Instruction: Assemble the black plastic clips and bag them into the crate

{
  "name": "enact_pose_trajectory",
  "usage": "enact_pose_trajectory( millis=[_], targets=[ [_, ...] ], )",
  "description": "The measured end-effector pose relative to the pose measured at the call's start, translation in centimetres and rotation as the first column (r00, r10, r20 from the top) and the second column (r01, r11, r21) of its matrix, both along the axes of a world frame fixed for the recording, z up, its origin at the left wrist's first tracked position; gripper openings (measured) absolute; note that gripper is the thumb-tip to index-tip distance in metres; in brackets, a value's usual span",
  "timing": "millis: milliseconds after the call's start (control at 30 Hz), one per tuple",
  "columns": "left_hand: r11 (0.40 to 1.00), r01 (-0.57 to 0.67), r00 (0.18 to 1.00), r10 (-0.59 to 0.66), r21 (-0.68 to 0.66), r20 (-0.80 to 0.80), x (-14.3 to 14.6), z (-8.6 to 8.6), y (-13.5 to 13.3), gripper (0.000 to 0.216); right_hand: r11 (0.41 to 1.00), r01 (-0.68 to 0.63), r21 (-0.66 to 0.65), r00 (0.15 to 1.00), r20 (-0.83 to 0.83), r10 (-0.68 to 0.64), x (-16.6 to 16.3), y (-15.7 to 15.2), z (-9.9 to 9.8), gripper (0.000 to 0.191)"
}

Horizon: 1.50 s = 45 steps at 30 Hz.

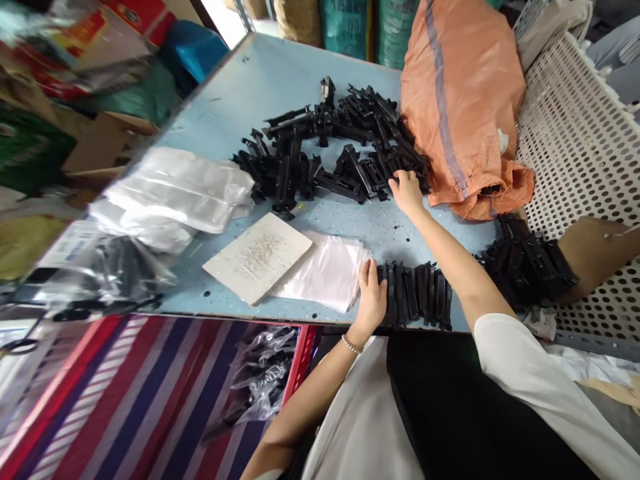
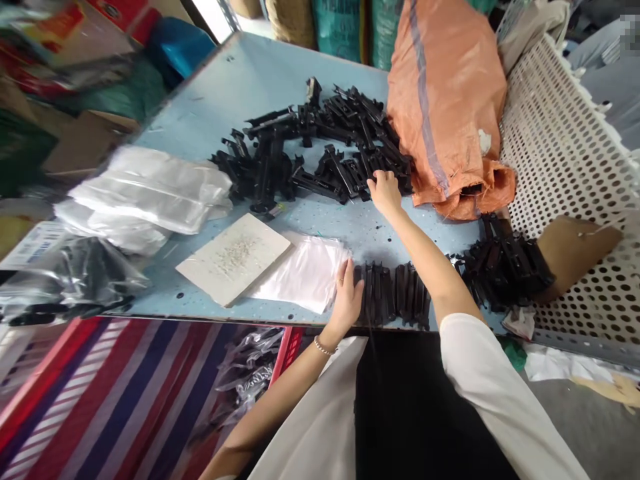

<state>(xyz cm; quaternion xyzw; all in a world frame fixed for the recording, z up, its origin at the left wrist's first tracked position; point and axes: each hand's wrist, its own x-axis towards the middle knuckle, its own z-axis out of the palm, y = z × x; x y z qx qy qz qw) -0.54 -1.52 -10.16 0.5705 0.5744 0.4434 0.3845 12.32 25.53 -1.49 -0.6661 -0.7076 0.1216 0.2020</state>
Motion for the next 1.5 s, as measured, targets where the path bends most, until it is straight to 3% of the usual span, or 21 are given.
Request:
enact_pose_trajectory(
  millis=[133, 267, 433, 567, 633, 700, 800, 867, 933, 1000, 1100, 1200, 1333, 1400, 1500],
  targets=[
    [1.000, 0.009, 1.000, -0.009, 0.012, 0.012, -0.5, 0.0, 0.4, 0.057, 0.998, 0.016, -0.067, 0.989, 0.145, -0.006, -3.1, 2.5, -0.6, 0.042],
    [1.000, -0.001, 0.999, 0.001, 0.017, 0.033, -1.5, 0.1, 1.1, 0.055, 0.993, -0.003, -0.116, 0.990, 0.141, 0.020, -4.6, 2.6, -0.8, 0.047],
    [0.998, 0.048, 0.990, -0.054, 0.049, 0.127, -2.8, 0.8, 1.5, 0.051, 0.981, 0.087, -0.173, 0.973, -0.199, -0.121, -4.4, 2.3, 0.3, 0.028],
    [1.000, -0.020, 0.947, 0.015, 0.012, 0.322, -3.8, 1.9, 3.0, 0.044, 0.976, 0.108, -0.189, 0.912, -0.371, -0.173, -1.3, -0.1, 1.2, 0.027],
    [0.996, -0.054, 0.887, 0.083, -0.077, 0.455, -3.4, 2.9, 5.0, 0.047, 0.972, 0.072, -0.223, 0.865, -0.472, -0.172, 0.1, -3.1, 0.9, 0.032],
    [0.980, -0.057, 0.764, 0.164, -0.188, 0.624, -2.3, 4.1, 7.3, 0.051, 0.965, 0.020, -0.261, 0.809, -0.563, -0.169, 0.7, -7.2, 0.2, 0.036],
    [0.959, 0.083, 0.513, 0.194, -0.273, 0.836, -0.6, 6.5, 9.8, 0.055, 0.947, -0.076, -0.311, 0.735, -0.660, -0.157, 1.0, -13.9, -0.7, 0.039],
    [0.948, 0.202, 0.440, 0.137, -0.247, 0.887, -0.3, 8.1, 9.7, 0.060, 0.929, -0.182, -0.323, 0.711, -0.696, -0.103, 1.5, -17.3, -0.4, 0.042],
    [0.943, 0.240, 0.500, 0.085, -0.232, 0.862, -0.7, 9.6, 8.3, 0.059, 0.948, -0.219, -0.230, 0.758, -0.652, 0.017, 2.4, -19.1, 0.8, 0.044],
    [0.941, 0.236, 0.614, 0.050, -0.243, 0.788, -1.4, 10.8, 6.3, 0.056, 0.977, -0.212, -0.011, 0.862, -0.473, 0.181, 3.5, -19.3, 2.5, 0.042],
    [0.923, 0.287, 0.696, -0.016, -0.257, 0.718, -2.0, 12.0, 3.7, 0.054, 0.904, -0.351, 0.243, 0.914, -0.120, 0.387, 3.8, -17.8, 4.6, 0.038],
    [0.924, 0.272, 0.722, -0.011, -0.269, 0.692, -2.1, 12.2, 2.7, 0.055, 0.851, -0.480, 0.213, 0.863, -0.059, 0.501, 2.3, -16.5, 5.2, 0.043],
    [0.947, 0.139, 0.758, 0.087, -0.291, 0.646, -3.2, 11.8, 3.0, 0.053, 0.888, -0.459, -0.009, 0.847, -0.306, 0.435, 0.3, -17.6, 4.8, 0.054],
    [0.950, 0.083, 0.762, 0.135, -0.302, 0.633, -4.1, 11.7, 3.3, 0.049, 0.832, -0.554, -0.021, 0.800, -0.289, 0.526, 0.0, -19.4, 4.6, 0.053],
    [0.941, 0.064, 0.762, 0.168, -0.332, 0.625, -4.9, 11.4, 3.5, 0.053, 0.697, -0.712, 0.087, 0.697, -0.030, 0.716, 0.0, -22.4, 3.5, 0.044]
  ],
)
